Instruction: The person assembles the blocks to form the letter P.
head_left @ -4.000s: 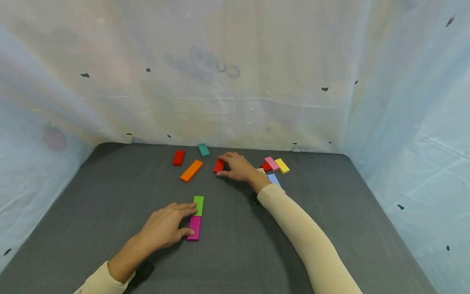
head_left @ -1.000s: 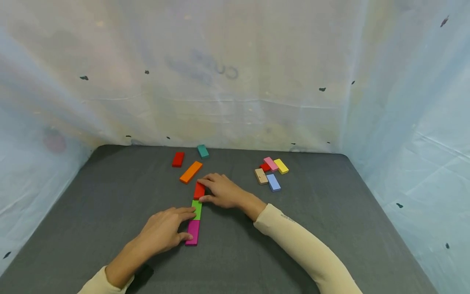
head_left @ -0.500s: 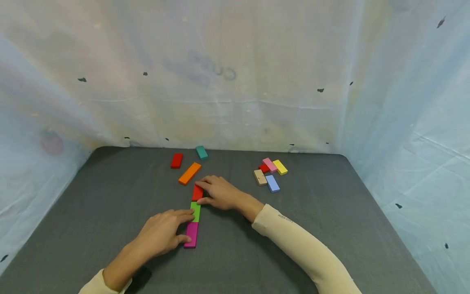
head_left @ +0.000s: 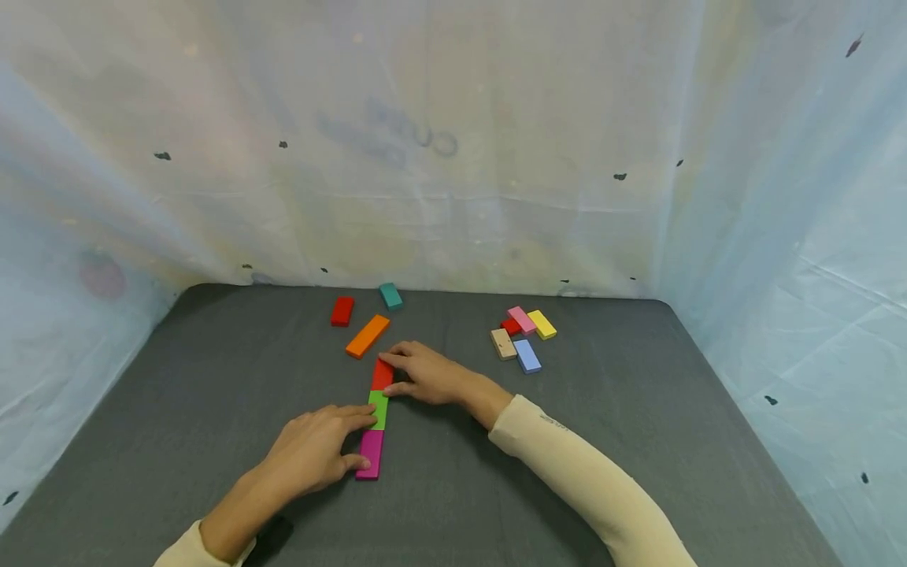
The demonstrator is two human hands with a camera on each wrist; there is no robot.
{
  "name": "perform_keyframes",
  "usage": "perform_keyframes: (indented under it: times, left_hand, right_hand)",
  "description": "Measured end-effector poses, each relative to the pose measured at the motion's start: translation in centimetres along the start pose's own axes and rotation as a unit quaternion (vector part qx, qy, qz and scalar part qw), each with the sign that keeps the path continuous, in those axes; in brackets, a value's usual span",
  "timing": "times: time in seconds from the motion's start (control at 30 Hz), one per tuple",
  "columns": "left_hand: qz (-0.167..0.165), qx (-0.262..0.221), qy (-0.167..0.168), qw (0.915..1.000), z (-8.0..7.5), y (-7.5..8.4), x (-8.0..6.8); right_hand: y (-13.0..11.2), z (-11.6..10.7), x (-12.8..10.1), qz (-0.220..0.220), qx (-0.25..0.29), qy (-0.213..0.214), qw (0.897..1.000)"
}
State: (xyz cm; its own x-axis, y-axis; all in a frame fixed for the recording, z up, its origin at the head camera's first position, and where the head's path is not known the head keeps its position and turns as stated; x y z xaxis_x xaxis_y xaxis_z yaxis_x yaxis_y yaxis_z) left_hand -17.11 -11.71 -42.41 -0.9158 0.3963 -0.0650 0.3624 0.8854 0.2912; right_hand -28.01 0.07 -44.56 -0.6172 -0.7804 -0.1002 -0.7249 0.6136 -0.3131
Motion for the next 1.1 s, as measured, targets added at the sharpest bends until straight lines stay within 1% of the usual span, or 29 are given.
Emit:
perform_keyframes:
  times: [0.17,0.27,0.63,0.87,1.0,1.1]
  left_hand:
    - [-0.006,-0.003,-0.01,0.9999,0.5,-0.12,-0.18]
    - [-0.005,-0.001,-0.007,1.0,0.4,-0.21,-0.12]
    - [-0.003,0.004,-0.007,1.0,0.04,-0.23,0.17]
    - [0.011,-0.007,-0.009,0.9999,0.1,-0.1,0.21]
    - [0.021,-0.006,-0.002,0.9998,0.16,-0.08,0.19]
    - [0.019,-0.004,0.003,0.9998,0.2,-0.13,0.26]
  right_hand:
    - [-0.07,0.37,-0.2,-0.011,-0.006,-0.003,1.0]
    - [-0.19,0.28,-0.09,-0.019,-0.012,0.002,1.0]
    - [-0.32,-0.07,0.02,-0.025,-0.016,0.012,0.999]
    - [-0.05,-0.15,-0.14,-0.024,-0.009,0.008,1.0]
    - [0.04,-0.18,-0.14,-0.022,-0.008,0.006,1.0]
    - [-0.01,-0.13,-0.07,-0.023,-0.011,0.005,1.0]
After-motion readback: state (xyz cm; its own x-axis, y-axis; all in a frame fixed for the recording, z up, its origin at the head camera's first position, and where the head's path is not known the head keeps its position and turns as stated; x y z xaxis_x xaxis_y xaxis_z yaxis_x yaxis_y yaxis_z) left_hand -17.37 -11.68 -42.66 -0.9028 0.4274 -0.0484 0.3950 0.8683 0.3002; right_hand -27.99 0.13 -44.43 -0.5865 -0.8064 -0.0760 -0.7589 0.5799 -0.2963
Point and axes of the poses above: each hand's wrist, its own x-axis towards the middle knuckle, its own z-axis out of the palm, y = z × x, the point moved 7 cm from there along x, towards the middle knuckle, and after that the axes turned 2 degrees about -y, right-handed, at the moved point
